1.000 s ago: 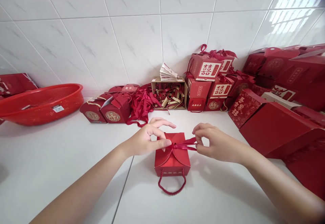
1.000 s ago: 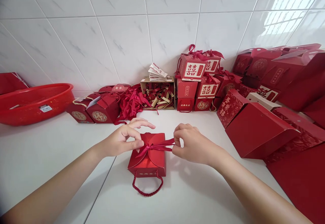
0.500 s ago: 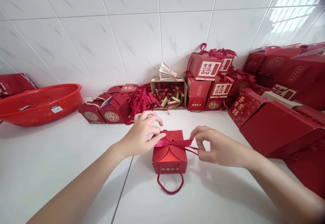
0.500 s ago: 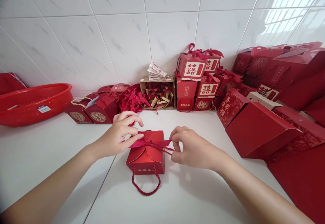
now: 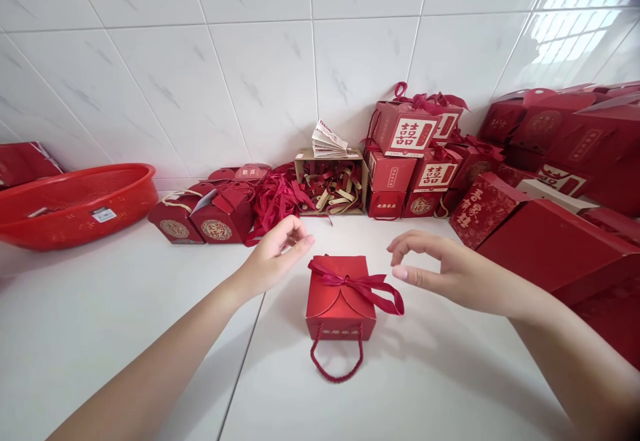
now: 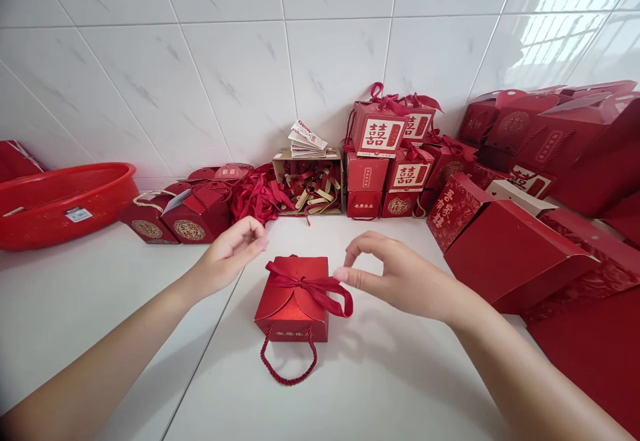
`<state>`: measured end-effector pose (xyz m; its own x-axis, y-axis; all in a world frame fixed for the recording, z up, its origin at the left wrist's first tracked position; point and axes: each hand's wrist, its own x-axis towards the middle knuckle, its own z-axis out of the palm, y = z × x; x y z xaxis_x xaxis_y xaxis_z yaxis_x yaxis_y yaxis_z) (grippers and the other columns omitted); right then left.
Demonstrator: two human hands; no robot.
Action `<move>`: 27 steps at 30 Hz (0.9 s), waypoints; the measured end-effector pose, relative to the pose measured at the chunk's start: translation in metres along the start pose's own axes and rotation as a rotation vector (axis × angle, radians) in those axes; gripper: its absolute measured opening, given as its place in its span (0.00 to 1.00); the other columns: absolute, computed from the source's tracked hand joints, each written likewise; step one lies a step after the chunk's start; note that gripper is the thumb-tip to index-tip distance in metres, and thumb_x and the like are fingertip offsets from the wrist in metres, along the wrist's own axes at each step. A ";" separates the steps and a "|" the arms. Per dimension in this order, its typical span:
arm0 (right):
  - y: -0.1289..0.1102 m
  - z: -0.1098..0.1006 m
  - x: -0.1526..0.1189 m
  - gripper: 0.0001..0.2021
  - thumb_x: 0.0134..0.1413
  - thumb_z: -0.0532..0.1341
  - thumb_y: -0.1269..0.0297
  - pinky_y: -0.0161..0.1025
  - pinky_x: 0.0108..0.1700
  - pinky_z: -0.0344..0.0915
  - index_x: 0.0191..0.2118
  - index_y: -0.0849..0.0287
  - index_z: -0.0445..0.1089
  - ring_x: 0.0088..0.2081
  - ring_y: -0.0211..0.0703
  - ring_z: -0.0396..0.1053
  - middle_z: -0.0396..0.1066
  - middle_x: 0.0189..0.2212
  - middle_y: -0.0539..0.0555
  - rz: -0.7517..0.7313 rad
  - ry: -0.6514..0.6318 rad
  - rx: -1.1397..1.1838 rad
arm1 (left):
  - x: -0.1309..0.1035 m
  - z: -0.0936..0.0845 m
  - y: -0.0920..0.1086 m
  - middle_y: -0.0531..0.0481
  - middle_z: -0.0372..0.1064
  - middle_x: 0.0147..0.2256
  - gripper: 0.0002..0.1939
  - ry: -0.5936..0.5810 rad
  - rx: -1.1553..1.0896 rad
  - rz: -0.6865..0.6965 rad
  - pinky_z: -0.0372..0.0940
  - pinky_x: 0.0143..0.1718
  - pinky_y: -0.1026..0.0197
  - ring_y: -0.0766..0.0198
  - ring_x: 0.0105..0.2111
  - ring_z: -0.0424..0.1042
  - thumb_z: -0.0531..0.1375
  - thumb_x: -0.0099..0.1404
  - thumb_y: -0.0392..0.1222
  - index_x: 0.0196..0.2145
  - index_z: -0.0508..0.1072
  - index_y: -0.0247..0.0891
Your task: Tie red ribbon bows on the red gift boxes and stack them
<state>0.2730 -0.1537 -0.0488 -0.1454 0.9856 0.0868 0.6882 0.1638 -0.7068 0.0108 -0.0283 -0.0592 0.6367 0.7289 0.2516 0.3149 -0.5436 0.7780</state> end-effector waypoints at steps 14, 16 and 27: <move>-0.009 0.085 0.020 0.04 0.56 0.61 0.66 0.43 0.40 0.65 0.34 0.55 0.74 0.39 0.42 0.65 0.70 0.38 0.51 -0.240 0.366 -0.146 | -0.016 0.018 0.023 0.55 0.64 0.31 0.09 -0.167 0.299 -0.043 0.59 0.32 0.63 0.67 0.31 0.64 0.60 0.61 0.47 0.27 0.69 0.41; -0.011 0.085 0.020 0.03 0.56 0.61 0.67 0.43 0.40 0.65 0.33 0.55 0.73 0.38 0.42 0.65 0.70 0.37 0.50 -0.248 0.377 -0.154 | -0.016 0.019 0.025 0.55 0.65 0.31 0.09 -0.166 0.289 -0.040 0.60 0.34 0.63 0.66 0.32 0.65 0.59 0.62 0.44 0.26 0.68 0.40; -0.019 0.077 0.019 0.02 0.51 0.60 0.71 0.42 0.39 0.65 0.30 0.59 0.69 0.38 0.43 0.63 0.69 0.37 0.52 -0.169 0.327 -0.234 | -0.021 0.030 0.032 0.55 0.65 0.29 0.09 -0.152 0.199 -0.102 0.61 0.27 0.66 0.67 0.29 0.65 0.54 0.65 0.41 0.26 0.63 0.40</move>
<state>0.2022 -0.1419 -0.0879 -0.0633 0.8997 0.4318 0.8220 0.2924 -0.4887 0.0283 -0.0735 -0.0565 0.6886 0.7211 0.0766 0.5054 -0.5531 0.6624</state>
